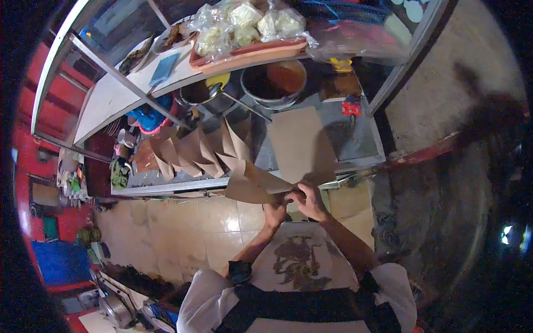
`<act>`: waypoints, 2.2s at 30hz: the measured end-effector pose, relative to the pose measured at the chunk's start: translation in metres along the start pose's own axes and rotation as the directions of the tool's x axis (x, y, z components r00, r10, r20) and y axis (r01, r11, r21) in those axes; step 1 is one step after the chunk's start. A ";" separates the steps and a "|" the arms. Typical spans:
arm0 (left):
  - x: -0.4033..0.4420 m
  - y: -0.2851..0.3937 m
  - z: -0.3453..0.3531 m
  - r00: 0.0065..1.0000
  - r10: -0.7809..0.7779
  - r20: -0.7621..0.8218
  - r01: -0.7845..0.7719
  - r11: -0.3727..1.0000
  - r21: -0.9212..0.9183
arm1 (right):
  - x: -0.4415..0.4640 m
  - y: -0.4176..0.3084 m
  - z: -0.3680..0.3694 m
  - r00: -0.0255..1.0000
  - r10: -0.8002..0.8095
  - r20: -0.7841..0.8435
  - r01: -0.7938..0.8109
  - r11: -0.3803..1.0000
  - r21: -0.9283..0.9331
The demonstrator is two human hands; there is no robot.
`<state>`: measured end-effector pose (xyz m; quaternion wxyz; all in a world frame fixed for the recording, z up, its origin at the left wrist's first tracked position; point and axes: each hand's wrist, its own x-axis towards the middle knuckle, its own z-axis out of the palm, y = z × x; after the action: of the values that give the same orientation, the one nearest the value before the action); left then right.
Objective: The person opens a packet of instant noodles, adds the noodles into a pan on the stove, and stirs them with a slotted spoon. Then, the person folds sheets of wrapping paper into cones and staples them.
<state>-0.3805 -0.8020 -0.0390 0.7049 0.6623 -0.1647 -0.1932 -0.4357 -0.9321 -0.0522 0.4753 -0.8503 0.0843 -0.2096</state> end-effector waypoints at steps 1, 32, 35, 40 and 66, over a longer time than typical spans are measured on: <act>0.004 -0.005 -0.002 1.000 0.002 0.009 -0.002 1.000 -0.004 | 0.002 0.011 0.000 0.995 -0.066 -0.076 0.062 0.996 -0.057; 0.042 -0.001 -0.047 0.890 -0.438 0.128 0.455 0.874 -0.170 | 0.046 0.042 -0.024 0.983 0.178 0.039 -0.165 0.962 -0.217; 0.045 0.003 -0.010 0.840 -0.440 0.316 0.538 0.751 -0.384 | 0.041 0.023 -0.024 0.973 0.211 -0.096 -0.212 0.977 0.000; 0.055 -0.005 0.016 0.846 -0.442 0.298 0.530 0.755 -0.386 | 0.024 0.019 -0.013 0.961 0.253 -0.112 -0.240 0.963 0.119; 0.046 0.011 0.006 0.894 -0.373 0.249 0.446 0.801 -0.400 | 0.058 0.022 -0.046 0.932 0.010 0.362 -0.125 0.947 0.297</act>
<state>-0.3434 -0.8293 -0.0290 0.7639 0.4847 -0.0235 -0.4254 -0.4021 -0.9993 -0.0331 0.6193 -0.7837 -0.0081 -0.0465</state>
